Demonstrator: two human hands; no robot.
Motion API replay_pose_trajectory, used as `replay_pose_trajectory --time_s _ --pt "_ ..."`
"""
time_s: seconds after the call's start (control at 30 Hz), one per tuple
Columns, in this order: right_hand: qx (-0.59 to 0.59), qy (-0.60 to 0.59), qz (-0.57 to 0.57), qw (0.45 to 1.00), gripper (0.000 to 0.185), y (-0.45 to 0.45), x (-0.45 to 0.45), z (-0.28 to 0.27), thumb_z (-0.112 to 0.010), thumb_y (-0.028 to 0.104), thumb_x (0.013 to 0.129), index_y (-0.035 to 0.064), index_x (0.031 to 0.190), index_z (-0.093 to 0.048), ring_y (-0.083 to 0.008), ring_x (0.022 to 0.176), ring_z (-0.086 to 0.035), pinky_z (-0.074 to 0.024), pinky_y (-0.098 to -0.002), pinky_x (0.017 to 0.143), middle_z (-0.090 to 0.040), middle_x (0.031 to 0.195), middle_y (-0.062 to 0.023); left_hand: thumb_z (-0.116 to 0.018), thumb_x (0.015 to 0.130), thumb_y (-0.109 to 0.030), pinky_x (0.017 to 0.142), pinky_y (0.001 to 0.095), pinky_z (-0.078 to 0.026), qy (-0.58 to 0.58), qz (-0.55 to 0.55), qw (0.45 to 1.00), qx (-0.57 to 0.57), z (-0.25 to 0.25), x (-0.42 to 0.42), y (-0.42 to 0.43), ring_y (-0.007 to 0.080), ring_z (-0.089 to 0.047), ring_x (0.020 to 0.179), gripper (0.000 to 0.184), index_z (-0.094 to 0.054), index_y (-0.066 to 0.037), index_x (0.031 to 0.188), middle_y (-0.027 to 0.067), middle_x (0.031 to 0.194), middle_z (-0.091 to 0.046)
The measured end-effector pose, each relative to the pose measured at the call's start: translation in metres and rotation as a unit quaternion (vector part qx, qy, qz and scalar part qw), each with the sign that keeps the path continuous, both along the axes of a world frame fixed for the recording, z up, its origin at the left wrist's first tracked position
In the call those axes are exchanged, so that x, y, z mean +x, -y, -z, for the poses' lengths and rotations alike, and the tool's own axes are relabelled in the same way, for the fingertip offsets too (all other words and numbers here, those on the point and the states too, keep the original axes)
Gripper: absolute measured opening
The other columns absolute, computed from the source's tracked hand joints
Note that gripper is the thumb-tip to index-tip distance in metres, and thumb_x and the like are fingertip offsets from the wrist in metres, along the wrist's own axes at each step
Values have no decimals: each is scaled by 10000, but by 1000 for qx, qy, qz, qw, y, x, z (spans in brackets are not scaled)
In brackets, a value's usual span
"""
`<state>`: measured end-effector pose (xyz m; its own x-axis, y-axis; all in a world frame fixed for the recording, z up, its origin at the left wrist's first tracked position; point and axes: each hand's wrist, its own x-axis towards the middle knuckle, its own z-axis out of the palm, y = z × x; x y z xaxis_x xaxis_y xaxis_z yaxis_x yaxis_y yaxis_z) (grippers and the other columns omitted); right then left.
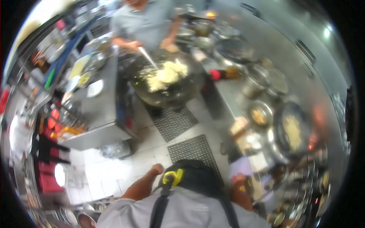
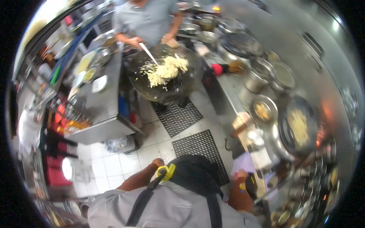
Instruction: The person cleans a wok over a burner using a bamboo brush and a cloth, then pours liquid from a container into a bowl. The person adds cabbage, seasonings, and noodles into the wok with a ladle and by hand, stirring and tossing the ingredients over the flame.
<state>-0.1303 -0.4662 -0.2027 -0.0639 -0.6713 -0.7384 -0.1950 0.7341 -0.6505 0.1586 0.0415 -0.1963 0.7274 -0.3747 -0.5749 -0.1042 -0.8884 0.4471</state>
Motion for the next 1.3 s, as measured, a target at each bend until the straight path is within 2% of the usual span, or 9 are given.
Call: replay_pose_trajectory --time_s 0.07,0.3,0.47,0.57,0.77,0.87,0.97,1.17,1.3 --pt "10 -20 -5 1000 326 -3 22 -24 -498 121 784 79 1107 -493 -301 620 -591 -514 -407 499 -564 818 -178 -511 759 -243 837 424 -495 -25 94 994 48 4 -2 1 372 -626 943 313 -698 -17 868 226 978 -652" --pt "-15 -55 -91 994 315 -8 30 -52 -445 75 767 -8 1067 -493 -282 574 -593 -486 -381 467 -565 785 -196 -574 732 -281 835 415 -505 -61 11 997 50 17 -13 -6 352 -644 953 354 -700 4 900 231 982 -657" --pt "30 63 -50 996 378 67 -24 94 -431 66 759 -10 1129 -441 -281 571 -588 -467 -365 448 -568 787 -199 -589 734 -322 842 413 -504 -64 25 996 61 13 -11 -9 362 -638 963 394 -697 14 908 241 986 -654" --pt "-25 -73 -121 990 391 21 14 3 -434 68 755 -12 1137 -426 -285 578 -585 -457 -372 440 -567 795 -202 -587 733 -319 849 412 -501 -60 13 996 66 21 -15 -10 361 -634 976 395 -697 13 917 246 994 -651" --pt "-8 -41 -98 994 395 30 6 25 -444 88 762 40 1154 -434 -284 607 -579 -485 -421 519 -553 811 -188 -590 713 -277 833 413 -498 -82 -6 994 68 4 -12 -4 348 -640 958 369 -698 11 915 240 987 -655" --pt "12 -31 -42 999 423 15 16 -7 -444 95 775 76 1197 -420 -283 619 -578 -492 -429 549 -553 820 -183 -596 702 -265 820 412 -497 -88 8 994 64 25 -9 -7 342 -643 940 354 -701 6 904 233 975 -659" --pt "76 80 -84 990 468 75 -31 92 -457 105 782 102 1247 -403 -282 633 -583 -492 -426 547 -563 865 -174 -593 707 -255 828 410 -494 -81 -7 995 54 14 -10 -5 344 -640 945 336 -704 0 897 232 976 -659" --pt "-34 -77 -70 994 515 -11 26 -51 -482 114 786 124 1293 -393 -297 701 -603 -498 -420 574 -556 974 -166 -573 753 -246 868 410 -480 -52 -17 998 37 16 -15 -6 362 -620 988 322 -698 6 909 246 1011 -643" --pt "34 -12 -23 999 477 12 13 -29 -486 110 791 119 1261 -412 -305 742 -602 -502 -418 590 -553 987 -158 -570 771 -248 881 414 -474 -65 -4 997 50 22 -14 -9 363 -609 1010 327 -692 9 932 246 1038 -635"
